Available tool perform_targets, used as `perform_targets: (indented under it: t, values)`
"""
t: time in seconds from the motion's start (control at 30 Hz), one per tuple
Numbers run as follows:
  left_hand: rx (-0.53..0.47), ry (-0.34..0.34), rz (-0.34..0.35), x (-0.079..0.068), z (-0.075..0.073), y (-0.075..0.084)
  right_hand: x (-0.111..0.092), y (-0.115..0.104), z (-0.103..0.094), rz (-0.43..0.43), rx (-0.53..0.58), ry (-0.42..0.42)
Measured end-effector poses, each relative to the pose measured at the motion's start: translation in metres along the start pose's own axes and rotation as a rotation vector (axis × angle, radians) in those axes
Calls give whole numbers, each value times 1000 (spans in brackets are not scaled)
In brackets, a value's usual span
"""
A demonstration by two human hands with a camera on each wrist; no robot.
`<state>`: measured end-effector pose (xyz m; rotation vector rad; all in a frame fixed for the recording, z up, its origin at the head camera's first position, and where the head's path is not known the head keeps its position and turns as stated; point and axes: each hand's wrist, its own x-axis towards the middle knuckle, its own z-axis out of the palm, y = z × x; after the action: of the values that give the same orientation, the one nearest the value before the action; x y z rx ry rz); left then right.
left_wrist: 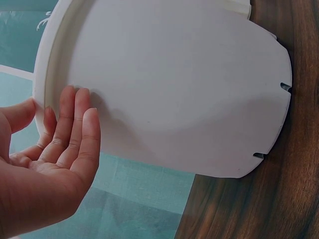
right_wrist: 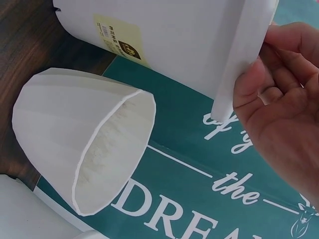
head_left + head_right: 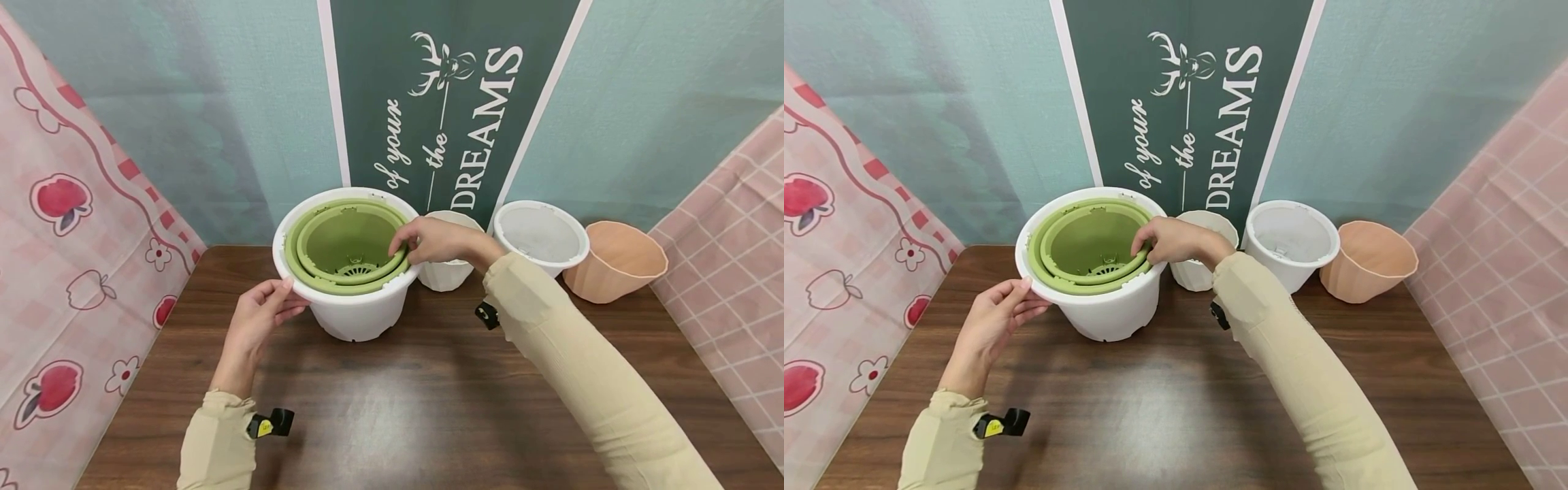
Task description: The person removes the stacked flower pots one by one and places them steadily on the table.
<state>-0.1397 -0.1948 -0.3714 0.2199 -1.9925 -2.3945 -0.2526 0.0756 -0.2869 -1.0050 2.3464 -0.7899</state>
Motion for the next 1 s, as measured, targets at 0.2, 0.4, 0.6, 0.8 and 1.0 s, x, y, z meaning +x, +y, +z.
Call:
perform_targets:
  t: [0.2,0.4,0.6,0.8,1.0]
  values:
    - [-13,-6,12,1,0,0,-1,3,0,-14,24,32]
    - [-11,-6,9,0,0,1,-5,15,1,8,136,66]
    - [-11,-10,12,0,0,2,-7,16,0,-19,157,54]
    - [-8,-8,7,-1,1,2,-7,15,1,-10,141,57]
    - [9,-6,12,-2,0,1,-7,14,3,9,153,56]
